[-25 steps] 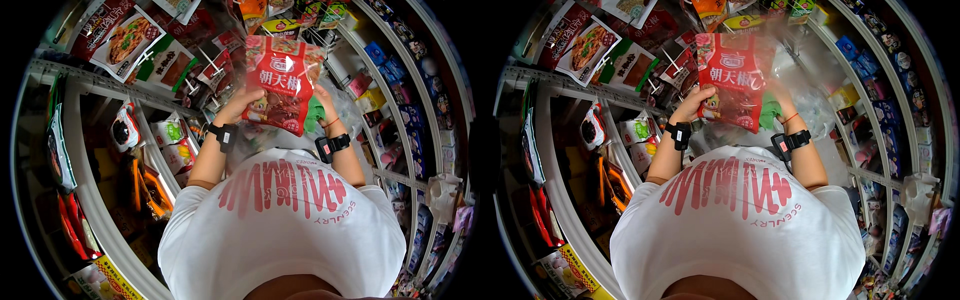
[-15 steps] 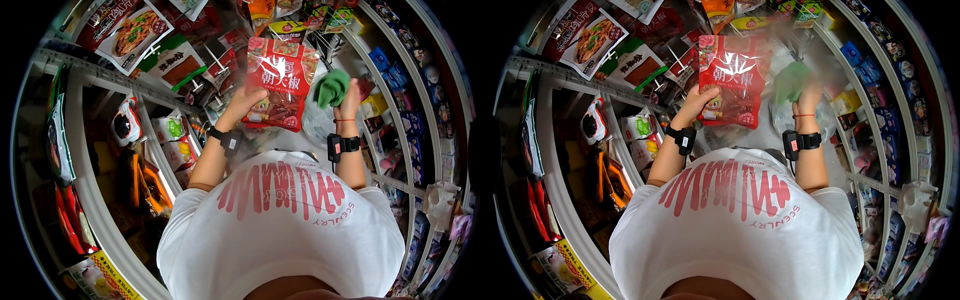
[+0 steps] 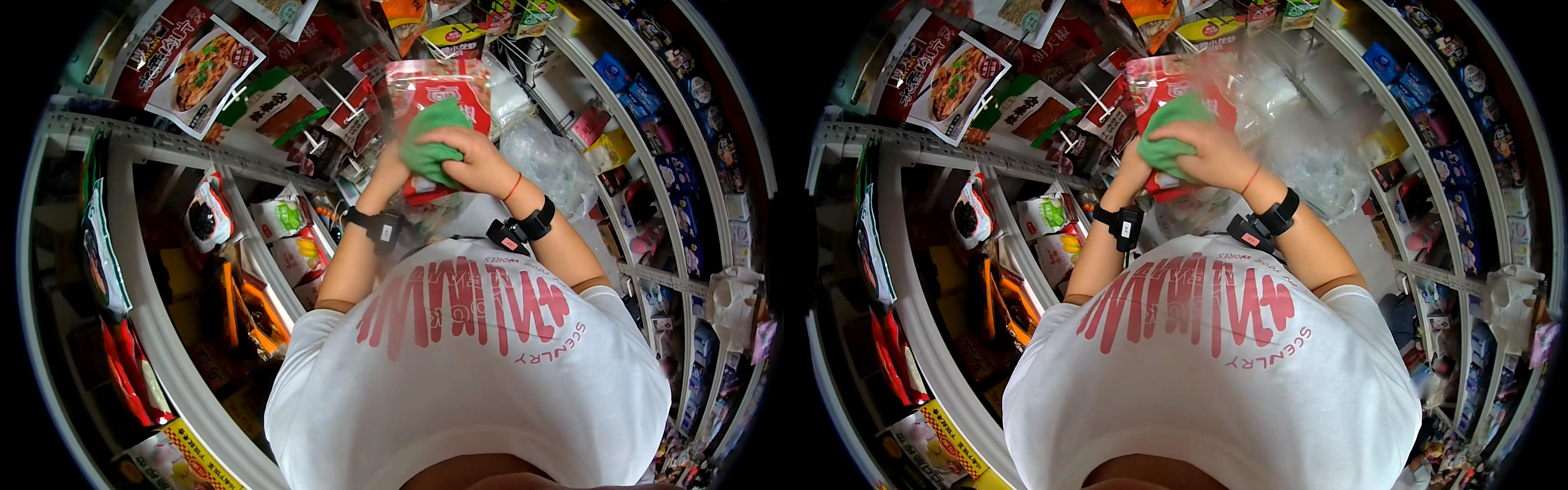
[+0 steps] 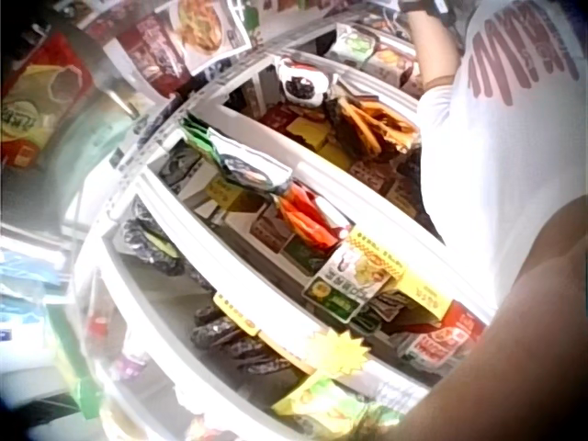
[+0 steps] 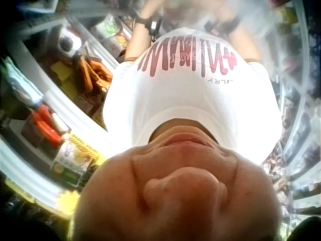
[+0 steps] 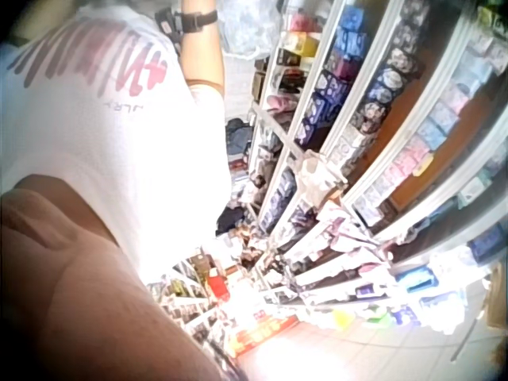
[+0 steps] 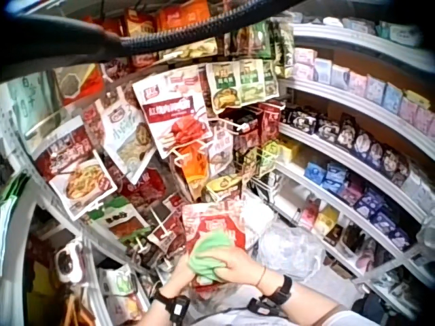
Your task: The person wipes the front of various packaged food items on a store shelf using a green cloth. They handle multiple red and orange snack packets, cleaning the surface of each one individually before placing them back on the shelf.
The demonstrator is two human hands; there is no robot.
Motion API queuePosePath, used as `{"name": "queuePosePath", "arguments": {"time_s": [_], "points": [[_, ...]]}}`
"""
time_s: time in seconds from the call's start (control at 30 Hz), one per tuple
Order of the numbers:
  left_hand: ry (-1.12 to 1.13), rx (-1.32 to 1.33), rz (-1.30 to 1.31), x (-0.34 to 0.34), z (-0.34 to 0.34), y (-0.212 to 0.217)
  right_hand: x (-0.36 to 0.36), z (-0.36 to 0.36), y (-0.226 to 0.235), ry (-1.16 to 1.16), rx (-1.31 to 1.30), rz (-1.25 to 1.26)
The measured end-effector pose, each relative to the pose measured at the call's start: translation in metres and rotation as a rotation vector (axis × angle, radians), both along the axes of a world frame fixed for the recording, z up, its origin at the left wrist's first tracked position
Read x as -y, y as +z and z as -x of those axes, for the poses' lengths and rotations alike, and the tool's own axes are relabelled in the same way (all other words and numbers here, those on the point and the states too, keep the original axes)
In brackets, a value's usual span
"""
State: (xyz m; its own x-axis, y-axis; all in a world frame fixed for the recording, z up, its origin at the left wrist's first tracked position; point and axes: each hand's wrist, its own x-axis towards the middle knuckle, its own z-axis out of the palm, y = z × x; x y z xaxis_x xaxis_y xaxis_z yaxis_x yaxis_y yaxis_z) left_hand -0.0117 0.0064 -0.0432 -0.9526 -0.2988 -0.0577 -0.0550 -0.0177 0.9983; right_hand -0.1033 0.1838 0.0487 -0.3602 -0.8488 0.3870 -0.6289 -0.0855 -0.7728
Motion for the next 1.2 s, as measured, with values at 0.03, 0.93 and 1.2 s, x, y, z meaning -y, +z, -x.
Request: {"name": "queuePosePath", "arguments": {"time_s": [0.03, 0.93, 1.2], "points": [[0.025, -0.009, -0.07, 0.002, -0.001, -0.002, -0.003, 0.0, -0.001, 0.052, 0.011, -0.051], [0.087, -0.064, -0.271, 0.004, -0.008, 0.028, -0.019, 0.041, -0.011, -0.363, -0.188, 0.09], [0.151, -0.048, -0.352, 0.008, -0.013, 0.034, -0.06, 0.07, -0.075, -0.576, 0.219, -0.231]]}}
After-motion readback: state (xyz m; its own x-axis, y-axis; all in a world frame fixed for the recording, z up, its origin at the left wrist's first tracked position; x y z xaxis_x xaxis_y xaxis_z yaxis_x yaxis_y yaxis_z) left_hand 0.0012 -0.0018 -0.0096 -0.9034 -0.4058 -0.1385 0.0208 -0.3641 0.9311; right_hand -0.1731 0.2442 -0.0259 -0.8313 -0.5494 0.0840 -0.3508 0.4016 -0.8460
